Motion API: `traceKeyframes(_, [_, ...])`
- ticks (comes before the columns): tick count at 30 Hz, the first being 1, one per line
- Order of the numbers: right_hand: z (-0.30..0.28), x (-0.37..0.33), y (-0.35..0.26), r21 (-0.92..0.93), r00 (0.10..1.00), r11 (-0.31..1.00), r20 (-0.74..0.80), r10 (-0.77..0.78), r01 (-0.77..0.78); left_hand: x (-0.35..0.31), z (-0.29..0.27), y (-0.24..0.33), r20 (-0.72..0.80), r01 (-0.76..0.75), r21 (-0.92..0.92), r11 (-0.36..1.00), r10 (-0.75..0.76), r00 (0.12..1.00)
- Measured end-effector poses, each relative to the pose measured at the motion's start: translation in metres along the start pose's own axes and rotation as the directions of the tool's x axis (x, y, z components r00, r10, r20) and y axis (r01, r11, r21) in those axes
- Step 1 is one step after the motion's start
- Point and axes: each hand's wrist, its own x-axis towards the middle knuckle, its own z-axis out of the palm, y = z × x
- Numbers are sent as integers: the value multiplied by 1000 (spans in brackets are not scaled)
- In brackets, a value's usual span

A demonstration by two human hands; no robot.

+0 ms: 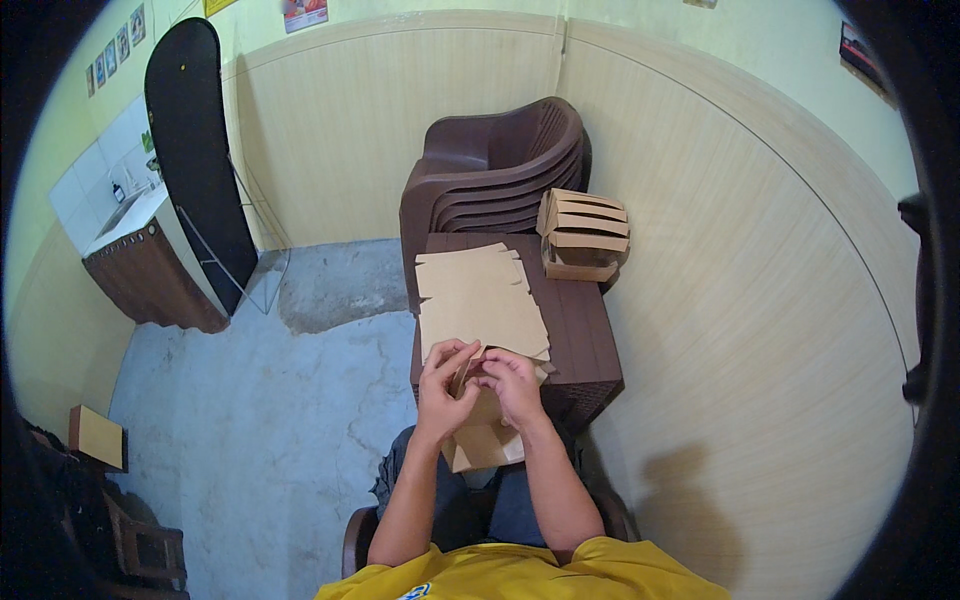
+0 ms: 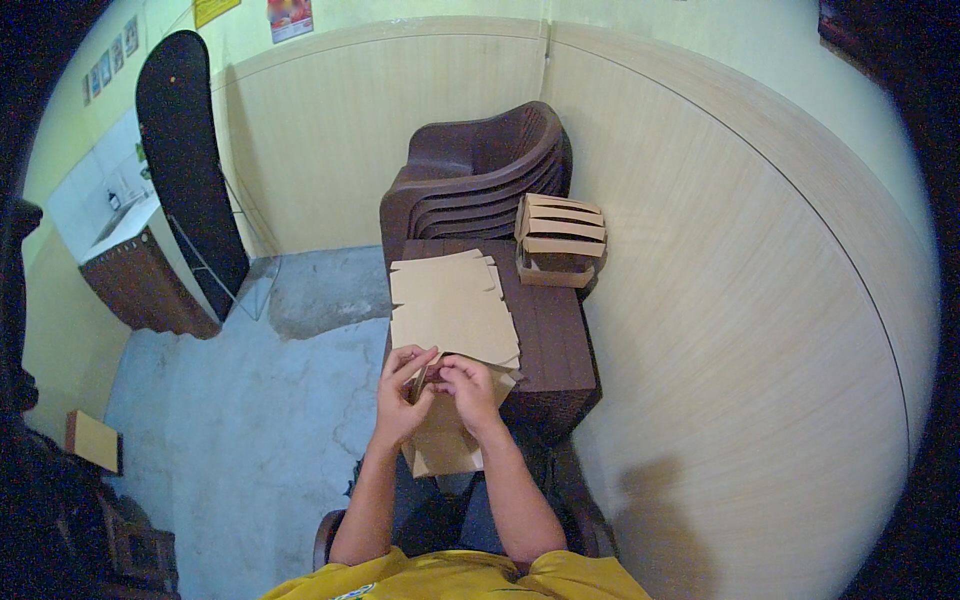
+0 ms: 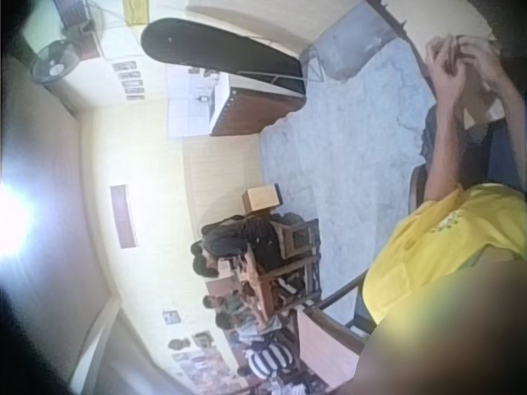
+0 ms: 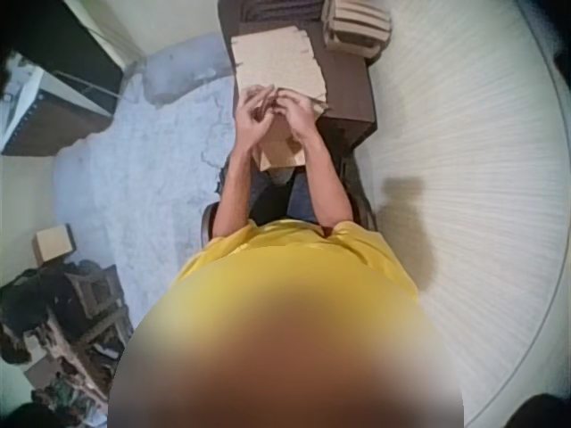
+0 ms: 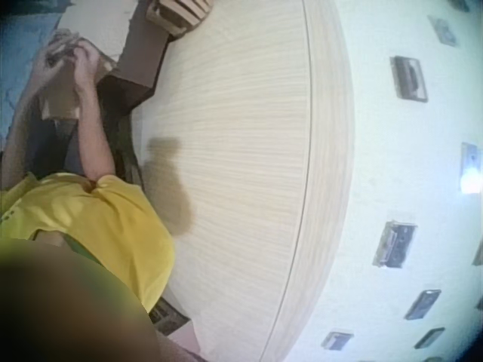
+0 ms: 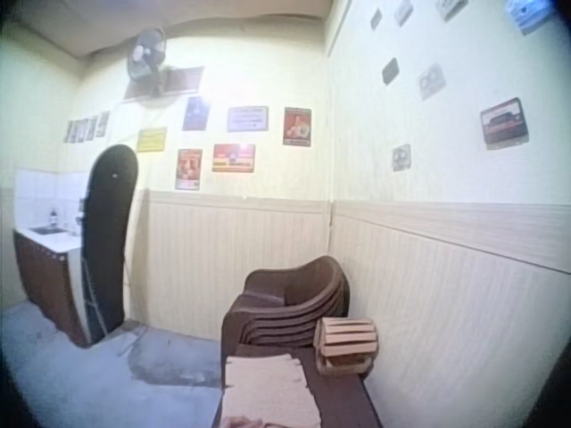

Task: The person assembles flat cardboard pieces into small boxes by folding the flaps and securing them with small fasteners. The person handles the cardboard pieces one at a time, folds the sides, and stacks the finished boxes on the table.

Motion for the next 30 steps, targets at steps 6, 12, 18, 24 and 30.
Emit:
traceKeyframes(6, [8,-5,-10,25,986,997,-147,81,-78,-10,7,2,-36,98,-43,994,-100,994])
traceKeyframes(12, [14,-8,-8,-43,996,998,-67,-51,48,-10,10,-9,-181,175,-156,972,-202,963])
traceKeyframes(18, [4,-6,1,-258,985,957,-70,-156,133,-6,8,-24,-191,201,-255,946,-253,948])
traceKeyframes(24, [0,-8,13,-419,975,888,-26,-221,190,-5,6,-14,-142,278,-299,913,-331,933])
traceKeyframes(30, [11,-17,13,-556,943,797,-63,-326,238,-1,0,11,-102,266,-138,954,-281,954])
